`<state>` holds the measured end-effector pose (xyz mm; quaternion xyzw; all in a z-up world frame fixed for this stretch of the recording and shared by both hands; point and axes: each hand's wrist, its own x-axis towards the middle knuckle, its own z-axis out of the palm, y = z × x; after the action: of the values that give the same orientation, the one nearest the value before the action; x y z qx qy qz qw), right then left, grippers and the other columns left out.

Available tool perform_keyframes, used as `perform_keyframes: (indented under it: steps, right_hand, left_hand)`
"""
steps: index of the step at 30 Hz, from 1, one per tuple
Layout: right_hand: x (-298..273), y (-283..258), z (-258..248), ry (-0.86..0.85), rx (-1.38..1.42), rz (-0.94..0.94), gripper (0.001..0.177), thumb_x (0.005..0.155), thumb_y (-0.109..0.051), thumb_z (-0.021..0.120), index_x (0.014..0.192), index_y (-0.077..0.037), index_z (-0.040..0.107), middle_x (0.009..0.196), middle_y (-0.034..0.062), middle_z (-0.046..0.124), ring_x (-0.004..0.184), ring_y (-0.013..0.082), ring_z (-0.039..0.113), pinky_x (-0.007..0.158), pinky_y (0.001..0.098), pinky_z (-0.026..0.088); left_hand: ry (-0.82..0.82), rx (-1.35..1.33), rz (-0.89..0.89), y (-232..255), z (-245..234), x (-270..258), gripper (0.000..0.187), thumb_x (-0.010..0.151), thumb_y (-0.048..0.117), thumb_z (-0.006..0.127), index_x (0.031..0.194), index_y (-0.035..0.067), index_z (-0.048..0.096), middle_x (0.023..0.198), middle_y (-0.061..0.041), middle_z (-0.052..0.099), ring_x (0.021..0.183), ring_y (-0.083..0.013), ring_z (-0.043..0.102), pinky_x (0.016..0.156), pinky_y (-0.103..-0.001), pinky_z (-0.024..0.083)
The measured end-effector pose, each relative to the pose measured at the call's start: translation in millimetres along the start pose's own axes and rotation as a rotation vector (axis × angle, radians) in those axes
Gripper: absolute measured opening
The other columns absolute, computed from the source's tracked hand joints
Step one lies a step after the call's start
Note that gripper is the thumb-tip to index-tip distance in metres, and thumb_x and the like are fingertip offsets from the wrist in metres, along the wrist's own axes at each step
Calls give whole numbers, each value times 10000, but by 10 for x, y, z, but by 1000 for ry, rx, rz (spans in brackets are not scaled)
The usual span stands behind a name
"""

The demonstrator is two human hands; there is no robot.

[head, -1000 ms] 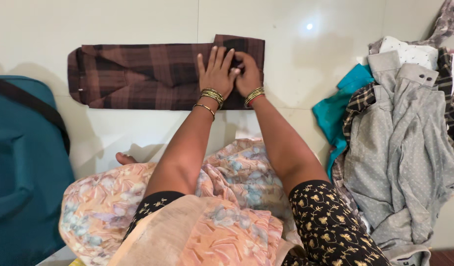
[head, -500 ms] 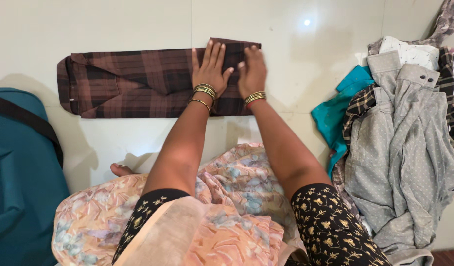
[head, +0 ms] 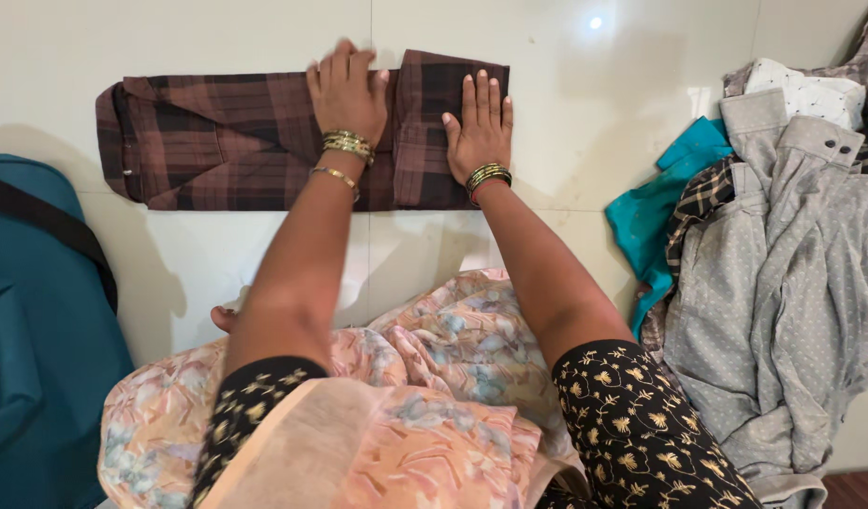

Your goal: The person folds a brown plaid shirt by hand, laying it flat on the floor, folding in the sleeves and sides, and then folding it into a compact rectangular shape.

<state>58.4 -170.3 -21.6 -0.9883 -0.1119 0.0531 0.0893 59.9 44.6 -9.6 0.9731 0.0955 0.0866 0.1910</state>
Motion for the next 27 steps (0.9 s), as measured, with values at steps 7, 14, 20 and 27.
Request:
perform_keyframes:
  steps: [7,14,20,27]
  right_hand:
    - [-1,-28,-52,-4,-7,7,670,1087,-485,292,1645,-129,187,1727,74,129,1591,236,100,1283,449,23]
    - [18,-21,-19,37,-21,-9,669,1092,-480,295,1647,-117,206,1726,90,152,1591,260,121,1286,460,38]
    - [52,-8,25,34,-29,-14,679,1078,-483,301,1638,-112,205,1717,99,155,1581,269,119,1273,463,46]
    - [34,-7,51,45,-20,-2,684,1076,-493,314,1641,-122,210,1723,86,159,1590,254,125,1288,460,44]
  left_hand:
    - [-535,-154,-139,119,-537,-834,614,821,772,639,855,176,784,841,-110,757,820,-321,732,730,-487,574]
    - [-525,-457,-305,11,-227,-1190,438,780,523,766,859,93,776,831,-124,764,805,-293,769,778,-439,606]
    - [-645,-262,-256,-21,-211,-1183,320,834,410,746,917,103,783,904,-157,768,894,-343,730,819,-465,572]
    - [-588,26,-124,254,-483,-765,276,918,340,687,1015,94,765,1079,-163,745,1019,-354,708,871,-482,572]
